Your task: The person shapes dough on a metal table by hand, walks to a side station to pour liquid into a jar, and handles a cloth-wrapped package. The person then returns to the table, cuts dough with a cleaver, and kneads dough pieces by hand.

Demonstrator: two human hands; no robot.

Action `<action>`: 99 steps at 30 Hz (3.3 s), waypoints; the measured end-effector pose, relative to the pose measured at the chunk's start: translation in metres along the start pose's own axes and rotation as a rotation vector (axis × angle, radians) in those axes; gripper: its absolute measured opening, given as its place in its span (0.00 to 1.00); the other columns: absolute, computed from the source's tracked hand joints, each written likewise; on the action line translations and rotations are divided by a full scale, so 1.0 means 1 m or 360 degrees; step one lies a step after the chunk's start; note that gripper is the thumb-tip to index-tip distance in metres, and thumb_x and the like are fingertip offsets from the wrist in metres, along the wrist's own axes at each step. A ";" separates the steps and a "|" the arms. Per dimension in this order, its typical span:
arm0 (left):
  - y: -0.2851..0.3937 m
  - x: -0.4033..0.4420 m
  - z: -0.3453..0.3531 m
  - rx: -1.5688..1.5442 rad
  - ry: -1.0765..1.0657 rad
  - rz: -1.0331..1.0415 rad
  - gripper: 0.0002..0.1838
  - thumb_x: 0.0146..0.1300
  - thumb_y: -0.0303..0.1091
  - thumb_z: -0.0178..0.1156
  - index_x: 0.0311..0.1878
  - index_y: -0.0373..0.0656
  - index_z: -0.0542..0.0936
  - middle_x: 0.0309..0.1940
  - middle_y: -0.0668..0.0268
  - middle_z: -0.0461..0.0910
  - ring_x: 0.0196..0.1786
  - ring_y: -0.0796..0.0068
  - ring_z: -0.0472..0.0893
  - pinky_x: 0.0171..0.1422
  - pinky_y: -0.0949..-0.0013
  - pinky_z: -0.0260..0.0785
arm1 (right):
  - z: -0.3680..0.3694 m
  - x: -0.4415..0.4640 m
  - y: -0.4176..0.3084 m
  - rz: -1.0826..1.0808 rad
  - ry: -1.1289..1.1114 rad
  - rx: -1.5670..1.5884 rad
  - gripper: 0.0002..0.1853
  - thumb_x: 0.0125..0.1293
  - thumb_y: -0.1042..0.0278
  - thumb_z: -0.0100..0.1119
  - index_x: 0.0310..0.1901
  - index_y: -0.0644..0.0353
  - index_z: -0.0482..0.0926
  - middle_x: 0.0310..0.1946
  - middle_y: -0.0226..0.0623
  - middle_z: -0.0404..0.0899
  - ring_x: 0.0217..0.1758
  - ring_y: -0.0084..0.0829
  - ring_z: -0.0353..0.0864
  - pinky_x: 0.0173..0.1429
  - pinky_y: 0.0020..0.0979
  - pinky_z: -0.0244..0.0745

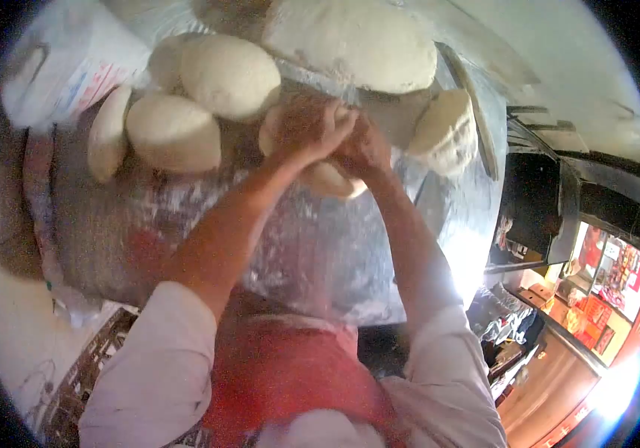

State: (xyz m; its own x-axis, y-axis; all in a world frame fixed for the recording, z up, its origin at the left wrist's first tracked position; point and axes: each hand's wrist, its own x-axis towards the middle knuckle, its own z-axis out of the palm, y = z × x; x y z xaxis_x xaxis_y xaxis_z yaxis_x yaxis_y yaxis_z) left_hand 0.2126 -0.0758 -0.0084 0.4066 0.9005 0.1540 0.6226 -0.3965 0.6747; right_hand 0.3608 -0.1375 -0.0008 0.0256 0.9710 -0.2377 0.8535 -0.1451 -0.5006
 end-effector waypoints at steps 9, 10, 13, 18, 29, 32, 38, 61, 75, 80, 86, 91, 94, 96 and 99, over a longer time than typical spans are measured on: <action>-0.024 -0.173 -0.070 -0.0226 0.0213 0.0288 0.32 0.70 0.57 0.60 0.70 0.47 0.76 0.70 0.49 0.72 0.74 0.43 0.68 0.82 0.39 0.51 | 0.058 -0.163 -0.068 -0.0284 0.0104 0.0309 0.63 0.46 0.32 0.80 0.78 0.58 0.60 0.73 0.57 0.64 0.74 0.61 0.65 0.75 0.57 0.64; -0.035 -0.186 -0.076 -0.0112 0.0244 0.0284 0.33 0.71 0.57 0.58 0.72 0.46 0.73 0.71 0.48 0.71 0.74 0.42 0.68 0.82 0.39 0.52 | 0.080 -0.169 -0.073 -0.0362 0.0249 0.0185 0.59 0.47 0.33 0.79 0.77 0.53 0.63 0.74 0.59 0.64 0.75 0.62 0.65 0.75 0.59 0.63; -0.049 -0.200 -0.078 0.0097 0.0210 0.0262 0.34 0.74 0.57 0.54 0.74 0.45 0.70 0.72 0.47 0.69 0.75 0.40 0.67 0.81 0.39 0.54 | 0.108 -0.165 -0.054 -0.0587 0.0538 0.0100 0.63 0.43 0.24 0.79 0.75 0.58 0.68 0.70 0.63 0.68 0.70 0.63 0.71 0.70 0.59 0.69; -0.053 -0.193 -0.070 -0.0005 0.0140 0.0163 0.34 0.76 0.58 0.52 0.76 0.45 0.68 0.75 0.46 0.67 0.77 0.43 0.66 0.83 0.44 0.53 | 0.105 -0.152 -0.051 -0.0706 0.0741 0.0174 0.61 0.48 0.13 0.64 0.72 0.59 0.71 0.66 0.61 0.72 0.64 0.60 0.77 0.64 0.54 0.74; 0.070 -0.186 -0.065 -0.0359 0.0128 -0.0209 0.24 0.70 0.47 0.60 0.64 0.45 0.81 0.65 0.51 0.79 0.71 0.48 0.73 0.76 0.47 0.64 | -0.037 -0.235 -0.056 -0.0401 0.0259 0.0561 0.52 0.53 0.26 0.71 0.69 0.61 0.73 0.66 0.60 0.72 0.67 0.61 0.73 0.70 0.55 0.71; 0.112 -0.256 -0.026 -0.0070 0.0048 0.0311 0.27 0.66 0.48 0.64 0.66 0.50 0.79 0.68 0.54 0.75 0.75 0.48 0.68 0.81 0.40 0.56 | 0.016 -0.312 0.011 -0.0443 0.0472 0.0137 0.54 0.55 0.22 0.68 0.72 0.61 0.71 0.67 0.60 0.71 0.67 0.59 0.72 0.69 0.56 0.70; 0.102 -0.273 0.029 0.0034 -0.0213 0.0271 0.32 0.64 0.52 0.65 0.69 0.49 0.77 0.69 0.52 0.73 0.76 0.47 0.67 0.84 0.42 0.50 | 0.078 -0.338 0.055 -0.0230 0.0628 0.0287 0.57 0.57 0.20 0.64 0.75 0.61 0.66 0.71 0.61 0.66 0.71 0.62 0.68 0.71 0.58 0.67; -0.114 -0.375 -0.204 0.0061 -0.0037 -0.0202 0.33 0.63 0.52 0.65 0.68 0.43 0.79 0.66 0.48 0.75 0.71 0.46 0.70 0.77 0.44 0.62 | 0.225 -0.276 -0.231 -0.0420 0.0588 0.0301 0.52 0.55 0.24 0.68 0.73 0.55 0.73 0.71 0.62 0.67 0.70 0.62 0.70 0.70 0.59 0.69; -0.355 -0.399 -0.370 0.0247 0.0198 -0.0732 0.22 0.77 0.46 0.53 0.67 0.45 0.77 0.67 0.53 0.77 0.69 0.45 0.72 0.77 0.44 0.59 | 0.295 -0.094 -0.450 -0.0861 -0.0144 0.0285 0.46 0.58 0.36 0.70 0.75 0.49 0.70 0.72 0.51 0.69 0.74 0.59 0.66 0.70 0.60 0.70; -0.245 -0.359 -0.367 0.0295 0.0591 -0.0333 0.20 0.75 0.43 0.52 0.64 0.46 0.78 0.65 0.53 0.77 0.68 0.43 0.74 0.74 0.41 0.62 | 0.173 -0.126 -0.472 -0.0977 0.0303 0.0238 0.48 0.55 0.37 0.76 0.71 0.59 0.72 0.66 0.57 0.72 0.70 0.59 0.69 0.71 0.59 0.68; -0.287 -0.352 -0.266 0.0198 0.0853 0.0274 0.22 0.76 0.40 0.49 0.68 0.41 0.71 0.66 0.50 0.75 0.72 0.37 0.69 0.78 0.36 0.58 | 0.271 -0.134 -0.371 -0.0749 0.0346 0.0227 0.51 0.52 0.38 0.79 0.74 0.50 0.69 0.71 0.58 0.67 0.71 0.60 0.69 0.70 0.60 0.67; -0.246 -0.347 -0.296 -0.0222 0.0565 -0.0326 0.25 0.77 0.39 0.51 0.71 0.39 0.71 0.70 0.46 0.71 0.74 0.38 0.68 0.80 0.40 0.56 | 0.257 -0.132 -0.375 -0.0618 0.0136 0.0355 0.50 0.56 0.36 0.76 0.77 0.48 0.66 0.73 0.56 0.64 0.74 0.64 0.64 0.75 0.61 0.64; -0.271 -0.327 -0.276 -0.0181 0.0499 -0.0822 0.24 0.71 0.36 0.62 0.68 0.36 0.77 0.67 0.47 0.76 0.73 0.51 0.72 0.78 0.55 0.61 | 0.223 -0.119 -0.372 -0.0490 0.0144 0.0404 0.46 0.58 0.37 0.75 0.75 0.49 0.69 0.71 0.57 0.69 0.72 0.60 0.70 0.74 0.56 0.68; -0.212 -0.277 -0.308 -0.0408 0.0399 -0.0710 0.25 0.72 0.37 0.63 0.67 0.36 0.78 0.66 0.48 0.78 0.71 0.53 0.74 0.77 0.57 0.62 | 0.187 -0.113 -0.347 -0.0211 -0.0287 0.1124 0.43 0.61 0.36 0.73 0.72 0.54 0.73 0.64 0.58 0.77 0.67 0.54 0.79 0.71 0.49 0.73; -0.126 -0.204 -0.344 -0.0828 0.0229 -0.0215 0.25 0.72 0.38 0.63 0.68 0.35 0.77 0.62 0.49 0.81 0.66 0.56 0.78 0.74 0.60 0.66 | 0.090 -0.150 -0.325 0.0233 -0.0248 0.2125 0.34 0.74 0.44 0.61 0.71 0.61 0.73 0.62 0.51 0.81 0.62 0.42 0.84 0.68 0.40 0.77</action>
State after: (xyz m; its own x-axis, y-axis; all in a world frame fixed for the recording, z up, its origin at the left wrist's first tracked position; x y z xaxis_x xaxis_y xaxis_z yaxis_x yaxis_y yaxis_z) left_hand -0.1784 -0.1482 0.1238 0.2281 0.9670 0.1138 0.2356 -0.1682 0.9572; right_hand 0.0328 -0.2535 0.1228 -0.0629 0.9124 -0.4045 -0.3079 -0.4033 -0.8617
